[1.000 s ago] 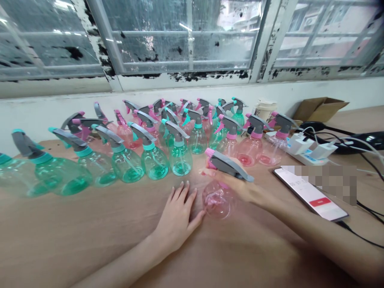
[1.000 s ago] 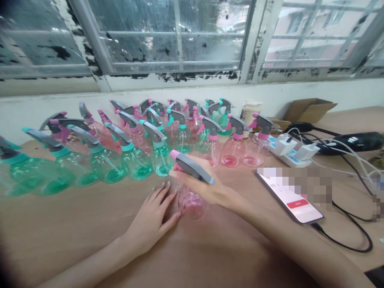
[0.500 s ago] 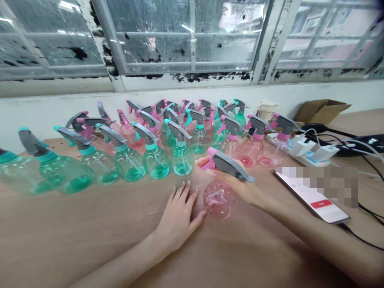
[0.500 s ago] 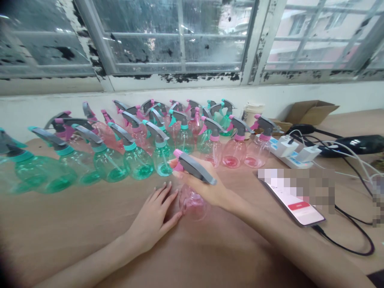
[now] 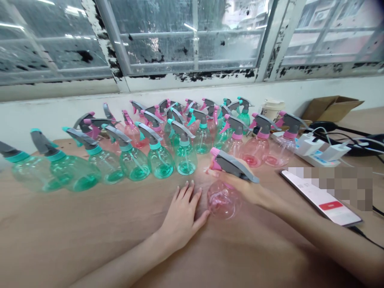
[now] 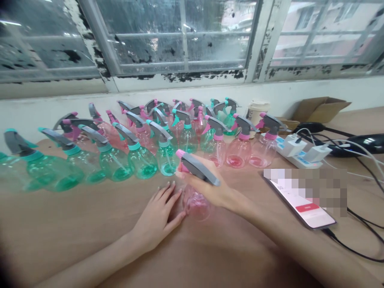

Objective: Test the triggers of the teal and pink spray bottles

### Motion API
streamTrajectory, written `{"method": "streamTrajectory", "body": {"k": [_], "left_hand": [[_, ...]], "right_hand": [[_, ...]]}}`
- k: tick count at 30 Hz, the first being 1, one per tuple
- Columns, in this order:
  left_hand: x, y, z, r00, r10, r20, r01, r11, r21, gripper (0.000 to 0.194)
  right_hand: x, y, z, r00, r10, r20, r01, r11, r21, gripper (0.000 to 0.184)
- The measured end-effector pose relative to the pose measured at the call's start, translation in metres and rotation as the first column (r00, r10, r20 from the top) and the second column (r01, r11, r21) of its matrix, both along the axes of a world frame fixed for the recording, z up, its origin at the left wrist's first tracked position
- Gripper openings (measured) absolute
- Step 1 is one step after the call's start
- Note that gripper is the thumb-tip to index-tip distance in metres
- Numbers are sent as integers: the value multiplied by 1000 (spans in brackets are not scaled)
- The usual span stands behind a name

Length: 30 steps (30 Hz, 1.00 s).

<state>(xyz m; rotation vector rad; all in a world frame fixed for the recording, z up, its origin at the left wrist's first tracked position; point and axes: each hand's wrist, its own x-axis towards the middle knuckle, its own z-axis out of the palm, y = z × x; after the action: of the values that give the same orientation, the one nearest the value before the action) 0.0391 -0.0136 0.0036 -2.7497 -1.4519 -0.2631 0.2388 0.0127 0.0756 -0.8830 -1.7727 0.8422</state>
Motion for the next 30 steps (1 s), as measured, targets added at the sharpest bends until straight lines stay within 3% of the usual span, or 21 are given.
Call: {"method": "streamTrajectory", "body": {"k": [7, 16, 30], "left_hand": [[0, 2, -2, 999, -8, 38, 7, 1000, 18, 56], [1, 1, -1, 1000, 7, 13, -7, 1000, -1, 57], [-1, 2, -4, 1000, -6, 31, 6, 1000, 17, 57]], "right_hand": [[1, -3, 1, 996, -79, 40, 79, 997, 4, 18], [1, -1, -5, 999, -17, -27, 17, 1000, 18, 15], [1, -1, 2, 994, -93, 48, 93, 996, 13, 27]]}}
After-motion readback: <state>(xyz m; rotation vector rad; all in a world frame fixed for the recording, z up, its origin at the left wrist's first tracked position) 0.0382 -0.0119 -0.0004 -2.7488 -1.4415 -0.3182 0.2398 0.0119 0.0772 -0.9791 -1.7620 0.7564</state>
